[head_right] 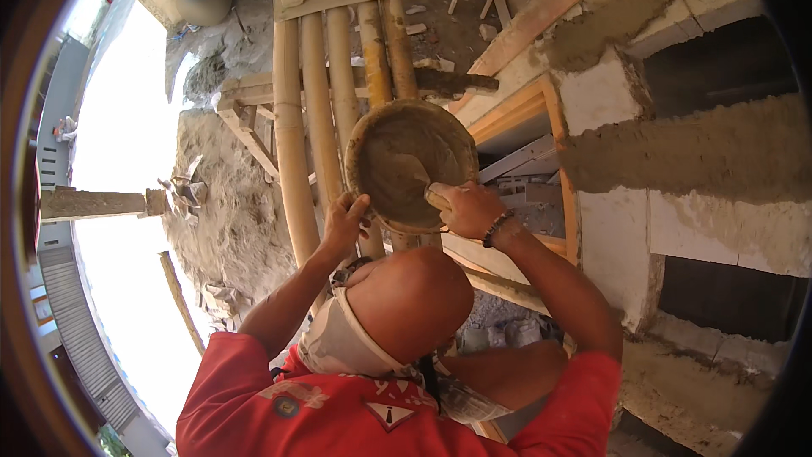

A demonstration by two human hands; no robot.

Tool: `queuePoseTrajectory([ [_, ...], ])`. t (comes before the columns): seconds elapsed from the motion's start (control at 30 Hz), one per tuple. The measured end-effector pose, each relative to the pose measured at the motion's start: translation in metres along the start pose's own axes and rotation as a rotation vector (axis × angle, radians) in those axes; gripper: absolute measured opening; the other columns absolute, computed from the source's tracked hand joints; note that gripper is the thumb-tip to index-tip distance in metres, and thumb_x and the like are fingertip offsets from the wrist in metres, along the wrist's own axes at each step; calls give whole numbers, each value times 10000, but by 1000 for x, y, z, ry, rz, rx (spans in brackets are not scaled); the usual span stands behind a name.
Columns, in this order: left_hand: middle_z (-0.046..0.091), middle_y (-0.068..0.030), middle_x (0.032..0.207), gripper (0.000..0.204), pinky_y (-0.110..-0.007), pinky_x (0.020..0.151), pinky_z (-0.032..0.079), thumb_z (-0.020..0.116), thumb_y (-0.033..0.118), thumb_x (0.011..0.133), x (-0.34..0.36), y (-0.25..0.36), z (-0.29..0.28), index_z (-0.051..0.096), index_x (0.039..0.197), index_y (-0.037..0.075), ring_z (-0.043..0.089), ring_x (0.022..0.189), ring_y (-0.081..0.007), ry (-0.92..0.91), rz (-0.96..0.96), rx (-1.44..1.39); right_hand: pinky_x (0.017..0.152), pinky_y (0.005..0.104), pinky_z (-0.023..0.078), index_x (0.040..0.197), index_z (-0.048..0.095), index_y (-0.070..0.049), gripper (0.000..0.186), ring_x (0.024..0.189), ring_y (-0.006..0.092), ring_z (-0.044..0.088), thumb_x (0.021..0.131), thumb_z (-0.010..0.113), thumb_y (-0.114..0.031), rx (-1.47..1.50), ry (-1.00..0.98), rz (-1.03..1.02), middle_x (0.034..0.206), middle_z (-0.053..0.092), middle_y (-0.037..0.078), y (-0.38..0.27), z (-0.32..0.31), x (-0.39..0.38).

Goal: The person applies wet mortar to a wall using a trowel while perched on a bamboo scaffold, scooping the mixture from a bucket and smoothing it into gaps in the masonry.

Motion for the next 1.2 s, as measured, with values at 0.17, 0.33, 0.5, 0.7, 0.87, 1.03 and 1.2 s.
queuePoseTrajectory([
  [0.17, 589, -60, 740, 307, -258, 432, 486, 620, 297, 939, 3, -4, -9, 574, 860, 3, 586, 602, -122, -19, -3, 107, 823, 497, 518, 1312, 537, -154, 496, 902, 408, 654, 817, 565, -160, -110, 54, -3, 976, 667, 239, -5, -26, 12],
  [0.33, 585, -54, 741, 333, -264, 455, 498, 618, 321, 937, 2, 0, -1, 581, 871, -3, 590, 633, -119, -49, 11, 115, 707, 455, 556, 1048, 630, -57, 250, 800, 373, 688, 827, 555, -147, -382, 105, -72, 816, 681, 231, 8, 8, 25],
  [0.5, 583, -51, 734, 328, -264, 460, 500, 614, 319, 938, 1, -10, -17, 590, 891, -5, 592, 635, -121, -16, -7, 130, 667, 464, 537, 1125, 611, -104, 344, 779, 379, 671, 784, 592, -138, -309, -160, -154, 839, 676, 201, -27, -33, 13],
  [0.7, 579, -48, 715, 313, -254, 452, 494, 616, 313, 941, 9, -12, -9, 578, 876, 9, 590, 613, -120, -30, 43, 146, 651, 417, 559, 883, 693, -74, 152, 754, 319, 697, 798, 585, -140, -395, 280, -154, 741, 688, 158, -30, -69, 41],
  [0.87, 595, -56, 742, 322, -255, 455, 482, 619, 318, 946, 7, -10, -8, 583, 862, 10, 584, 611, -117, -23, 35, 49, 660, 408, 569, 846, 742, -65, 183, 797, 289, 708, 798, 577, -124, -580, -44, -93, 810, 713, 131, -26, -2, 76],
  [1.03, 597, -46, 739, 317, -248, 468, 484, 619, 326, 948, 3, -13, 0, 587, 868, 20, 580, 623, -106, -61, 42, 79, 701, 426, 565, 852, 747, -46, 206, 840, 324, 706, 748, 591, -131, -451, -351, -167, 845, 719, 160, -9, 4, 68],
  [1.2, 598, -50, 718, 309, -252, 474, 486, 611, 317, 954, -2, -8, 8, 588, 866, 22, 583, 617, -114, -84, 57, 71, 716, 445, 551, 888, 728, -12, 248, 808, 362, 692, 752, 569, -145, -131, -485, 37, 863, 713, 178, 1, 22, 64],
])
Point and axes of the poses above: each hand's wrist, its own x-axis towards the middle knuckle, its own z-axis out of the palm, y = z × x, the point moved 5 cm from there along x, towards the middle knuckle
